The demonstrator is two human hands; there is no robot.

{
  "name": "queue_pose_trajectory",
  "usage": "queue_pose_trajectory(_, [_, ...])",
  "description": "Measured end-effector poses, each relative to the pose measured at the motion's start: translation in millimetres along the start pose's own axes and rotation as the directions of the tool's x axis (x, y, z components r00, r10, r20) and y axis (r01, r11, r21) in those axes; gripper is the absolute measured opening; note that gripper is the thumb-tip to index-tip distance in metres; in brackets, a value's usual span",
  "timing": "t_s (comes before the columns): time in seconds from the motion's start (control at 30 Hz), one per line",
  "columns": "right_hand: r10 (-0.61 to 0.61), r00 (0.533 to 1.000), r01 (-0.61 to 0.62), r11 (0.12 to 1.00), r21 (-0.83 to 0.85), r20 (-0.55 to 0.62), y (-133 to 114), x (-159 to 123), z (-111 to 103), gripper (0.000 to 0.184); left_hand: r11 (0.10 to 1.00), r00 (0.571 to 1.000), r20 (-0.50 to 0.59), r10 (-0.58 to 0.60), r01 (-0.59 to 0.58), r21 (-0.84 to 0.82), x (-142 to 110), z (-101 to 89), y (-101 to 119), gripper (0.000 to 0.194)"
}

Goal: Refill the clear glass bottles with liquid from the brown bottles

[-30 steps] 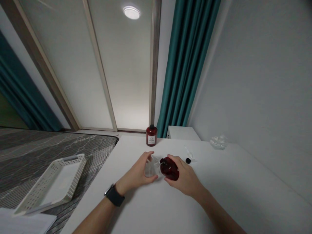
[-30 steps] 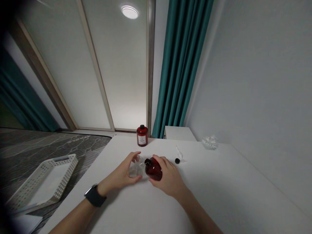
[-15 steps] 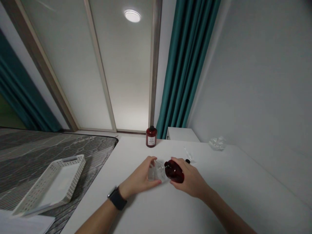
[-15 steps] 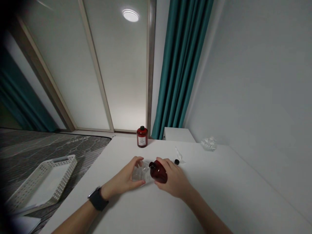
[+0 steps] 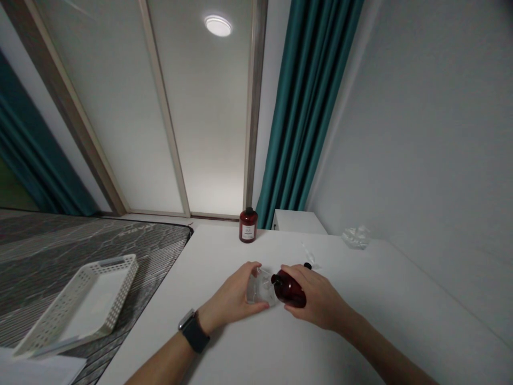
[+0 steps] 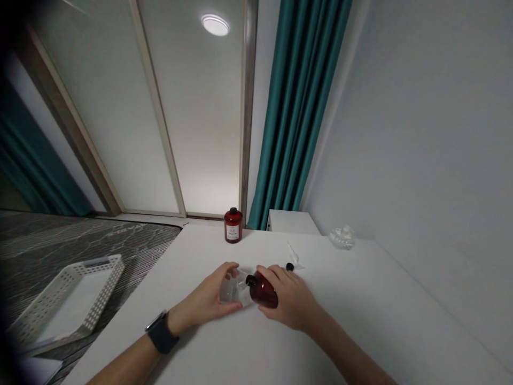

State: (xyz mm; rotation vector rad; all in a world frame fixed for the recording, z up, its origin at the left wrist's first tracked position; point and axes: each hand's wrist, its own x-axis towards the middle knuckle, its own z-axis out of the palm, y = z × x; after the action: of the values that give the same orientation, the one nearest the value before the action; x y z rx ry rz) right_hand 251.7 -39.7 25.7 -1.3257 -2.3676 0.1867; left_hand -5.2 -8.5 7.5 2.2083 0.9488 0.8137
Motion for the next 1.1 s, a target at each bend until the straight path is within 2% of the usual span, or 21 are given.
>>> queue_pose_trajectory(0.23, [-0.012,0.999,0.014,0.999,-0.031,0.05,-2,9,-7,0.073,0.999,0.999,-0.037,-0.035,0.035,0.004,-1,-0.4,-1,0.073])
queue_pose_trajectory(0.53, [-0.019,0.984,0.037,0.994,-0.1,0.177,-7,25,-19,0.074,0.998,0.997,-0.041,-0.059,0.06,0.022,-2,-2.7,1,0.069])
queue_pose_trajectory(1.1, [-0.051,0.969,0.079,0.991,-0.11,0.243,-9,36,-34,0.07,0.995,0.991,-0.108,-0.082,0.075,-0.069,-3,5.1,-3,0.071])
